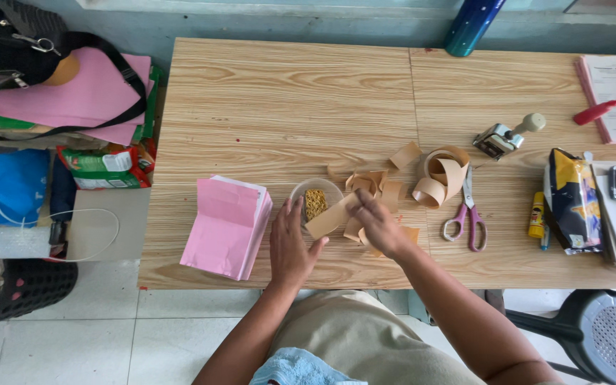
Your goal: The person repeatedly applies adhesive tape to the spine of pink paper stacks, folds the paper over the tape, and presses it flat to form a notebook cover. The person uses a sponge to apply adhesive to the tape and scissors to trim excess tape. Finished notebooks are stacked on the table.
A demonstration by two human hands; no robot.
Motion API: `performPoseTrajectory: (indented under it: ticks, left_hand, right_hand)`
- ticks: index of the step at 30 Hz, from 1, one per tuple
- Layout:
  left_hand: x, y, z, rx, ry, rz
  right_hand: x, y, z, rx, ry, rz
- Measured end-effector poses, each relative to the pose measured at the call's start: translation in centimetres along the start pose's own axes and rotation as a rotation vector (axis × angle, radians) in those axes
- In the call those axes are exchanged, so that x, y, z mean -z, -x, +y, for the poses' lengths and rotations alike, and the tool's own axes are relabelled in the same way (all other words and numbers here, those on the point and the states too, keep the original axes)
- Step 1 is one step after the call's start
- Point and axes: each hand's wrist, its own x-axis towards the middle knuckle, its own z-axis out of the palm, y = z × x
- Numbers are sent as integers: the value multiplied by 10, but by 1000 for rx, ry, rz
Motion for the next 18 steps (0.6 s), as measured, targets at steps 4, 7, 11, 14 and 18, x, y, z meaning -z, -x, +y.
performPoseTrajectory:
  ticks: [4,7,11,14,18]
  left_hand:
    - [14,9,24,-34,117,16]
    - [20,7,25,-190,159,103]
    - [51,9,20,-603,23,317]
    - [85,6,20,-701,49,311]
    - [134,9,-15,-527,275,83]
  right_hand:
    - [5,-3,11,-252,-499,264]
    - [15,5,8,-295,-684,240]
    - [-10,33,-38,-297,-808,136]
    - [-35,48,-57,-256,-889,178]
    - [-85,71,-79,20,-754,250]
